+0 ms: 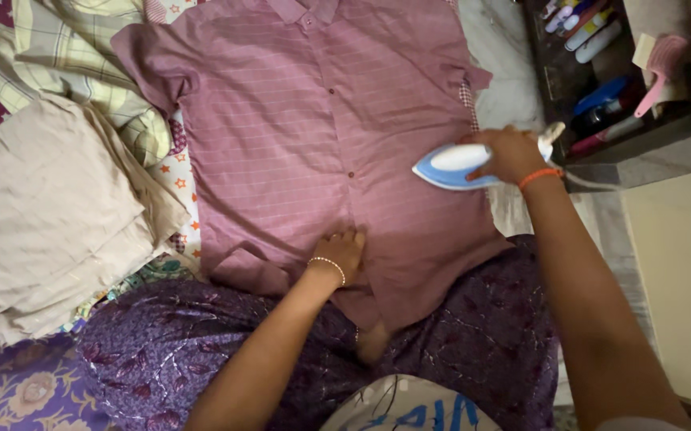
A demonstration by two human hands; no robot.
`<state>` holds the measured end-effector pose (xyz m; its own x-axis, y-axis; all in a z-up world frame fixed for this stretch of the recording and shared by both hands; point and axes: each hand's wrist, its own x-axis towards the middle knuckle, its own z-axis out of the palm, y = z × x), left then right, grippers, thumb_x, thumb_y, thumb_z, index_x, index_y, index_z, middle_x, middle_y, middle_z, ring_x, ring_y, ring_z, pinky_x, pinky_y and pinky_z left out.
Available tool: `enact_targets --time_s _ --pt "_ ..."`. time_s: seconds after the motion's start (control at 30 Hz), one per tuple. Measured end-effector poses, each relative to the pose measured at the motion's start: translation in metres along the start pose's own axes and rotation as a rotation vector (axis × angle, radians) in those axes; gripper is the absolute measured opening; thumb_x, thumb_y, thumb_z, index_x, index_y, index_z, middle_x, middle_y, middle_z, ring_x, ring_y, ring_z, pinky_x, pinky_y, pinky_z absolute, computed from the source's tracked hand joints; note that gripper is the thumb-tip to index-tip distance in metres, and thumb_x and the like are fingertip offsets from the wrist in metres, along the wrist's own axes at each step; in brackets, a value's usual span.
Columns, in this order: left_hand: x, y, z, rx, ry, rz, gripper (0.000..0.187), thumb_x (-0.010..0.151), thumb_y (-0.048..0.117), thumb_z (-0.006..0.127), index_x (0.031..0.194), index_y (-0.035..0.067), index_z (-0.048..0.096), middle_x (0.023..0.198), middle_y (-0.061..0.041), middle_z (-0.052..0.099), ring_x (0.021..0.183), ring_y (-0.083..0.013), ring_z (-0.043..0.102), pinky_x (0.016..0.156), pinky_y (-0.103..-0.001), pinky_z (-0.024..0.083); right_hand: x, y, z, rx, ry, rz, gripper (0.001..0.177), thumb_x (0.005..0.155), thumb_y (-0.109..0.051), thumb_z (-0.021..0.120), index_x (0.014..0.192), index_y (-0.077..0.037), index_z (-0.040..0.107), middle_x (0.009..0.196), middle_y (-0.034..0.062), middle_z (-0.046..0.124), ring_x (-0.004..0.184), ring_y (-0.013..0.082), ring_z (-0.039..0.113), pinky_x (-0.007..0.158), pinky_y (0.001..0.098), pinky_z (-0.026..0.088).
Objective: The person irons a pink short-sleeved shirt laid out on a bed. They smooth the fabric with their hands, use a blue and white iron to press the front, sleeves, and collar, and repeatedly adjust the shirt's position during the process.
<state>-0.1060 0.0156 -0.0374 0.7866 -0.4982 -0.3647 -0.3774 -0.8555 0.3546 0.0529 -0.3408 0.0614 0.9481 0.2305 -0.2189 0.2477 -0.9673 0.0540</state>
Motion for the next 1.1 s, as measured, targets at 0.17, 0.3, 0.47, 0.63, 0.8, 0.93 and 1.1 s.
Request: enact_targets --time_s 0.17,0.3,0.47,0.63,0.8,0.93,1.1 --pt "-0.002 0.006 -0.004 0.029 -0.002 -0.015 0.068 0.094 0.022 0.06 0.154 0.007 0.032 0.153 -0.019 0.044 0.134 -0.0381 0.052 0.111 -0.055 0.039 -0.073 -0.019 -0.005 0.118 -0.001 -0.026 0.075 0.059 -0.048 0.09 0.13 -0.043 0.067 0.126 -0.006 0.071 0.116 0.0284 0.062 0.1 0.0523 0.039" --pt "-0.004 0.01 -0.006 0.089 -0.009 -0.089 0.063 0.094 0.022 0.057 0.152 0.014 0.035 0.158 -0.015 0.04 0.134 -0.0369 0.051 0.112 -0.053 0.038 -0.111 -0.038 -0.005 0.019 -0.06 0.011 0.072 0.06 -0.046 0.09 0.128 -0.043 0.067 0.124 -0.0078 0.071 0.116 0.0257 0.062 0.103 0.0506 0.038" --pt "0.003 0.007 0.001 0.056 -0.091 -0.316 0.045 0.108 0.024 0.038 0.153 0.022 0.043 0.159 -0.012 0.041 0.14 -0.037 0.047 0.112 -0.056 0.04 -0.121 -0.058 -0.001 0.021 0.038 -0.065 0.069 0.064 -0.045 0.086 0.131 -0.04 0.067 0.121 -0.0065 0.072 0.115 0.0228 0.062 0.098 0.0478 0.042" --pt "0.0 -0.052 -0.002 0.007 -0.064 -0.565 0.045 0.106 0.033 0.04 0.148 0.023 0.052 0.155 -0.007 0.048 0.141 -0.0296 0.049 0.104 -0.05 0.05 -0.119 -0.092 -0.003 0.051 0.18 -0.161 0.068 0.064 -0.045 0.085 0.129 -0.034 0.067 0.117 -0.0023 0.073 0.108 0.027 0.064 0.09 0.0463 0.048" --pt "-0.034 -0.115 -0.039 -0.072 -0.168 -0.749 0.058 0.111 0.059 0.036 0.149 0.019 0.054 0.15 -0.01 0.057 0.133 -0.029 0.06 0.106 -0.044 0.049 -0.105 -0.136 -0.009 0.198 0.334 -0.216 0.07 0.067 -0.047 0.085 0.129 -0.021 0.067 0.114 0.0075 0.072 0.098 0.0333 0.067 0.084 0.044 0.052" --pt "-0.068 -0.139 -0.067 0.081 -0.314 -0.693 0.047 0.102 0.037 0.053 0.146 0.02 0.059 0.152 -0.006 0.055 0.14 -0.0274 0.054 0.108 -0.048 0.049 -0.087 -0.167 -0.021 0.211 0.266 -0.271 0.063 0.069 -0.045 0.084 0.126 -0.021 0.069 0.111 0.0062 0.074 0.1 0.0313 0.068 0.086 0.0433 0.053" --pt "-0.086 -0.187 -0.065 -0.103 -0.188 -0.576 0.049 0.1 0.037 0.052 0.142 0.014 0.063 0.149 -0.016 0.055 0.139 -0.0341 0.053 0.113 -0.044 0.045 -0.077 -0.209 -0.029 0.152 0.311 -0.466 0.07 0.06 -0.044 0.085 0.124 -0.02 0.068 0.11 0.0058 0.074 0.099 0.029 0.069 0.088 0.0451 0.052"
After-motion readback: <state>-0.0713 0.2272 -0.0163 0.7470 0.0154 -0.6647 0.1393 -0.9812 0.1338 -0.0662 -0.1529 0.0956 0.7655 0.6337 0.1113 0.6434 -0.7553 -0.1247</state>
